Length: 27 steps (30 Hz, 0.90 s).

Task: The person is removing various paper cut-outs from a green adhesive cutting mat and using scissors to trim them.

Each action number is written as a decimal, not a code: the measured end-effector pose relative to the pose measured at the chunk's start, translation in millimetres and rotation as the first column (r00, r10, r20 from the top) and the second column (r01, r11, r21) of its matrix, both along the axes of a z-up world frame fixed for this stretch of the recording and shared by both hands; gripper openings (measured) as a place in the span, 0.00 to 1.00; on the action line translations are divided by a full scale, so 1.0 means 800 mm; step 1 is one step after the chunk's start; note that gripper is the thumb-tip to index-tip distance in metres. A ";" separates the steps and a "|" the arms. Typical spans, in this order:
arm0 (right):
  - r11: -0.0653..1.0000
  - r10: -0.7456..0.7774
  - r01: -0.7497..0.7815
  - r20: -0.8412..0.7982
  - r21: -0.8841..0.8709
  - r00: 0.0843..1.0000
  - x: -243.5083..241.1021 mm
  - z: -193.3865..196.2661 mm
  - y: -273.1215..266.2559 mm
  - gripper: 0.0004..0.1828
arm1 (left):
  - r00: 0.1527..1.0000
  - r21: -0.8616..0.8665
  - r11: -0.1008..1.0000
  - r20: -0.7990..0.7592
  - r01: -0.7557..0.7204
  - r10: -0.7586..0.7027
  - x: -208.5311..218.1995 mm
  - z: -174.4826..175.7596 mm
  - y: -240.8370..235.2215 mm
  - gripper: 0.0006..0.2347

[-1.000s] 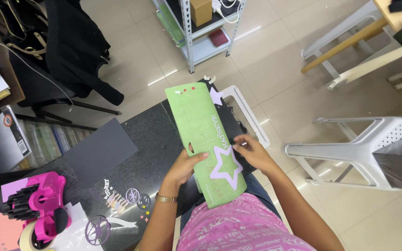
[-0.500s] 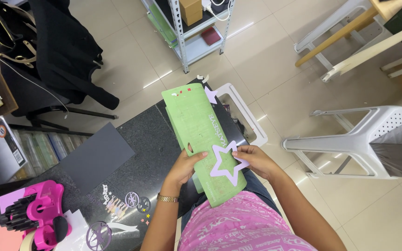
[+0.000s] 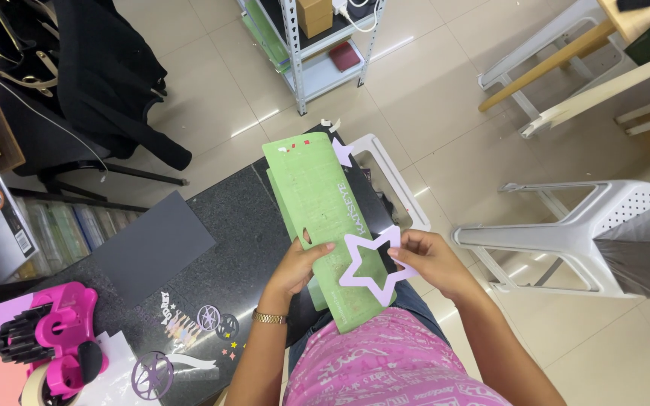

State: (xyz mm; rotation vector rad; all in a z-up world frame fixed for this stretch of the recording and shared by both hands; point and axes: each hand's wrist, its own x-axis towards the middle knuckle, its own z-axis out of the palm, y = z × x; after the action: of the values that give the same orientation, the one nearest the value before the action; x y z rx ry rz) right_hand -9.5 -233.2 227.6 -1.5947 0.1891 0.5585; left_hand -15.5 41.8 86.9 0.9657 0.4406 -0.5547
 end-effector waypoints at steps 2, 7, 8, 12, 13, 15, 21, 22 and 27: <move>1.000 0.008 -0.006 0.069 -0.016 0.998 -0.003 0.023 -0.002 0.09 | 1.000 0.005 1.000 0.002 -0.016 0.016 -0.003 -0.023 0.005 0.25; 0.999 -0.027 0.021 0.210 0.028 0.977 0.004 0.029 0.012 0.08 | 0.995 -0.042 0.995 0.033 -0.093 0.094 0.002 0.014 -0.027 0.22; 0.998 -0.043 0.032 0.237 0.051 0.970 0.007 0.030 0.022 0.08 | 0.994 -0.056 0.994 0.053 -0.090 0.093 0.002 0.005 -0.030 0.22; 0.990 0.102 -0.125 0.281 0.065 0.954 0.029 0.040 0.093 0.08 | 0.991 -0.074 0.992 0.074 -0.104 0.110 0.006 0.025 -0.044 0.22; 0.984 0.132 -0.159 0.280 0.076 0.951 0.032 0.046 0.120 0.08 | 0.985 -0.114 0.988 0.127 -0.101 0.115 0.002 0.035 -0.049 0.21; 0.967 0.200 -0.235 0.284 0.095 0.938 0.037 0.045 0.174 0.08 | 0.969 -0.142 0.981 0.185 -0.136 0.161 -0.001 0.034 -0.045 0.21; 0.779 0.604 -0.626 0.260 0.005 0.754 0.036 -0.025 0.308 0.07 | 0.939 -0.169 0.950 0.183 -0.261 0.290 0.010 -0.026 -0.049 0.21; 0.720 0.690 -0.683 0.225 -0.119 0.688 0.035 -0.030 0.326 0.03 | 0.937 -0.183 0.946 0.178 -0.267 0.299 0.015 -0.035 -0.052 0.21; 0.547 0.823 -0.795 -0.008 -0.263 0.569 0.030 -0.067 0.379 0.14 | 0.926 -0.227 0.929 0.178 -0.291 0.333 0.036 -0.079 -0.067 0.21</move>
State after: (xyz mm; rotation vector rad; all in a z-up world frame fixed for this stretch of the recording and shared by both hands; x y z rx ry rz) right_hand 14.7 69.9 173.7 -1.9098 -0.6629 1.1958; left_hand 12.9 -11.7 23.6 0.7350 0.3305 -0.1944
